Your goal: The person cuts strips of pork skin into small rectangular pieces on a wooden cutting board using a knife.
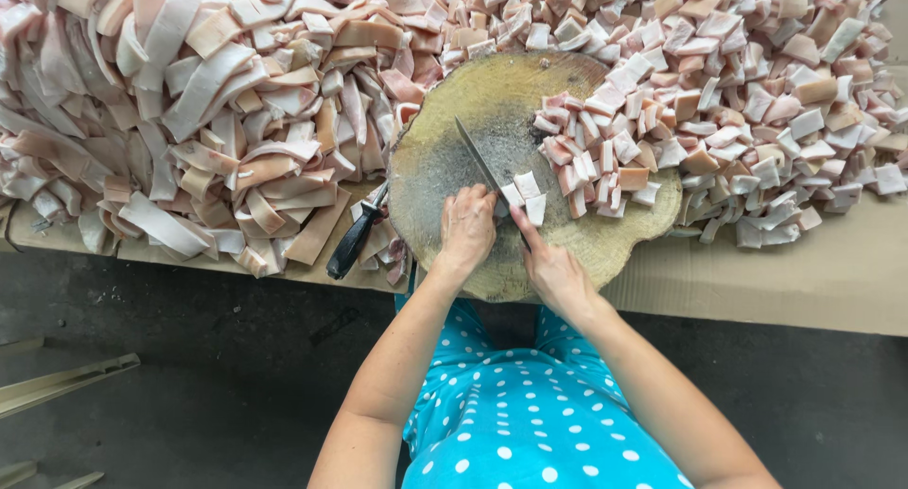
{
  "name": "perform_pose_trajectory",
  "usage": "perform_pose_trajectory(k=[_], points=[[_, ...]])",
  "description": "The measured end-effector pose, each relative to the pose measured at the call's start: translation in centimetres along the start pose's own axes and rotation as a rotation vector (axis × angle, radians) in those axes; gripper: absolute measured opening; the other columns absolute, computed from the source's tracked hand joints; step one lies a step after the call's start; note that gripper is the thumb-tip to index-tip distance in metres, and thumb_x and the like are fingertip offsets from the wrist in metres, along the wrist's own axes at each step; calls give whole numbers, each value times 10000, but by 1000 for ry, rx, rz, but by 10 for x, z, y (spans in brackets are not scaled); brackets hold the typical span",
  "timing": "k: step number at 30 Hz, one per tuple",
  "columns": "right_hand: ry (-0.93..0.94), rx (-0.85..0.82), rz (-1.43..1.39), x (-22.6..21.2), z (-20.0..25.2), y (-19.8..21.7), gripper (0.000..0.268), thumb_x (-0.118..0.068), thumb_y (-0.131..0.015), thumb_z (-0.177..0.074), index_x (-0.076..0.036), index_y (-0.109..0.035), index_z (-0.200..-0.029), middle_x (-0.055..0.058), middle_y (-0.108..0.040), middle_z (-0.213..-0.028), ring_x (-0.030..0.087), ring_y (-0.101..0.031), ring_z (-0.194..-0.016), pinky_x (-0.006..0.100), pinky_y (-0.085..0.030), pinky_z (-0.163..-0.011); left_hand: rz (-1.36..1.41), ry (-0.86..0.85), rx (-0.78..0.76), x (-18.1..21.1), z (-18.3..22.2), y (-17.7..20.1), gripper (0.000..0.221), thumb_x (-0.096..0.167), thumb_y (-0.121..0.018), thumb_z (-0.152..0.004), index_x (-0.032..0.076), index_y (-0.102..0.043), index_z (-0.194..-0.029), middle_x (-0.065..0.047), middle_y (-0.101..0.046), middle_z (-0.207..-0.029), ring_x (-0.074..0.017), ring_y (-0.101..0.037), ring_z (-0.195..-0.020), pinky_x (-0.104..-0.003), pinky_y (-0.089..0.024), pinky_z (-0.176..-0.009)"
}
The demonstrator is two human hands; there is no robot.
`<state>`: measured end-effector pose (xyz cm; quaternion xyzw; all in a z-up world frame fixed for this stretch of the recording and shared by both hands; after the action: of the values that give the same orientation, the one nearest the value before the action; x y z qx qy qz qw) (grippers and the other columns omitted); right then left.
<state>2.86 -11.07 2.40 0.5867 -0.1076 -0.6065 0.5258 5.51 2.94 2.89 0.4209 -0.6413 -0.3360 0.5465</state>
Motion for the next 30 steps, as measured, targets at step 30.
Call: perform_pose_trajectory(k=[30], points=[[-62, 50, 72, 5, 84, 24, 614, -371, -479, -1045, -398, -237, -1609, 224, -678, -694, 451, -711, -678, 564, -572, -633, 83, 118, -58, -8, 3, -6, 453, 99, -794, -809, -15, -663, -1227, -156, -631, -1161, -337, -573, -1125, -429, -535, -941]])
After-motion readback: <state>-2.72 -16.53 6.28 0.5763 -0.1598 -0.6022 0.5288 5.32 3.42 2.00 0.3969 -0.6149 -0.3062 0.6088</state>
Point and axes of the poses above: each hand's wrist, its own z-axis away from the middle knuckle, its own y-axis out of the back of the hand, x = y × z, the point moved 9 cm from there along -z, towards the middle knuckle
